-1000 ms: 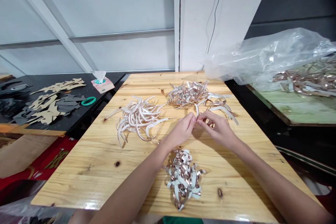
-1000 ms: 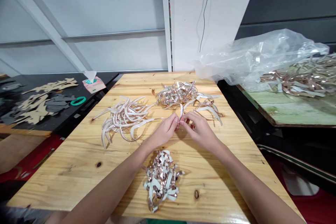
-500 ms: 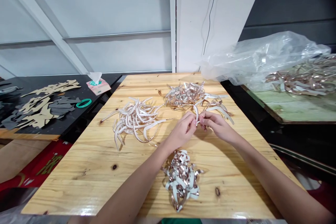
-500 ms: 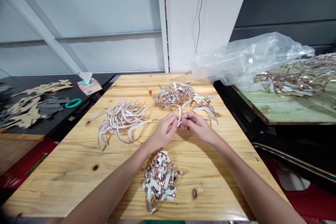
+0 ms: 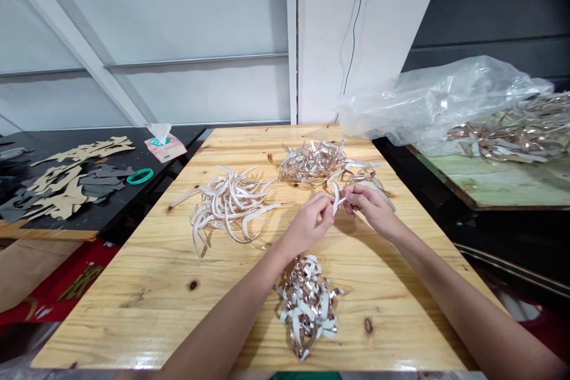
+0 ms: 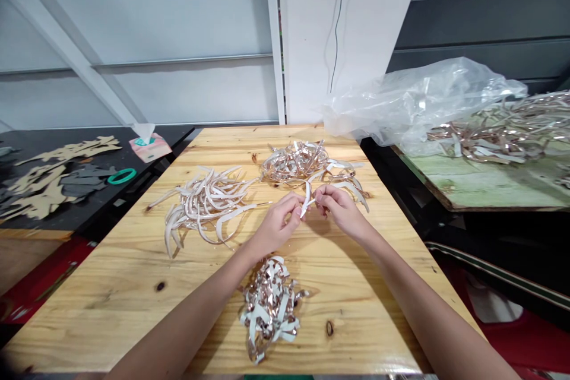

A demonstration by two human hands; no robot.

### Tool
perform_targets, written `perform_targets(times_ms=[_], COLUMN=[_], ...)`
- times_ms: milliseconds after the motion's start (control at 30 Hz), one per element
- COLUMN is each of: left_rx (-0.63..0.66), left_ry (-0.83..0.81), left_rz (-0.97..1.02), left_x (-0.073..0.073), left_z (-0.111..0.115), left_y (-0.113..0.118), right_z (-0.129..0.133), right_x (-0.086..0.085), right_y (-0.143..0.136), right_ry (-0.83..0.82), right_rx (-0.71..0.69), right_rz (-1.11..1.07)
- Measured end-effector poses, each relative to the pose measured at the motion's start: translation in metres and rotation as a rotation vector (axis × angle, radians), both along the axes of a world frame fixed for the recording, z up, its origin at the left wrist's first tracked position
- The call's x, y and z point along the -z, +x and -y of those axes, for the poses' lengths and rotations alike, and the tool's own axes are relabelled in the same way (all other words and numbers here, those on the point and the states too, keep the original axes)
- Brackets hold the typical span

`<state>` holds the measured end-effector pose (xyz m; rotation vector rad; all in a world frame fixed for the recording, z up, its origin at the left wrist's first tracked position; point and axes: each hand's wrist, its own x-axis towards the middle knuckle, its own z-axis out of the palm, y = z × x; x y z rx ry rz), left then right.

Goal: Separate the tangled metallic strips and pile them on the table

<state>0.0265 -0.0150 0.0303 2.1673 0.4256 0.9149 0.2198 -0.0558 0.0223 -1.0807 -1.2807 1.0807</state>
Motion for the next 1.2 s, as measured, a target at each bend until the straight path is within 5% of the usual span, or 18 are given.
perform_targets(times_ms=[133, 267, 400, 500, 600, 733, 833, 1000, 1200], left_rx=[-0.009, -0.012, -0.135, -0.484, -0.832, -1.026, -1.02, -0.721, -0.525], left_ry=[-0.006, 0.007, 0.089, 0.135, 0.003, -0.269, -0.366, -0.233, 0.064], left_rz=[0.012, 0.043, 0.151, 0.39, 0.661, 0.932, 0.97, 0.741, 0.238], left_x=[0.0, 0.002, 0.004, 0.0, -0.006, -0.006, -0.001, 0.005, 0.014], left_z=[-0.001, -0.001, 0.001, -0.006, -0.027, -0.06, -0.065, -0.036, -0.013], left_y=[-0.001, -0.002, -0.003, -0.008, -0.02, -0.037, -0.038, -0.023, -0.019], right_z=[-0.005, -0.012, -0.005, 0.015, 0.04, 0.054, 0.05, 0.045, 0.039], right_x=[0.006, 0.007, -0.004, -0.014, -0.018, -0.018, -0.02, -0.026, -0.016], right_y=[0.004, 0.023, 0.022, -0.011, -0.051, -0.074, -0.072, -0.056, -0.047], right_ry=[0.027, 0.084, 0.24, 0.295, 0.214, 0.187, 0.26, 0.143, 0.05], right_rx=[0.056, 0.29, 0.355, 0.161, -0.213, -0.504, -0.575, -0.71, -0.205], right_rz=[-0.019, -0.081, 0.162, 0.369, 0.436, 0.449, 0.501, 0.501, 0.218])
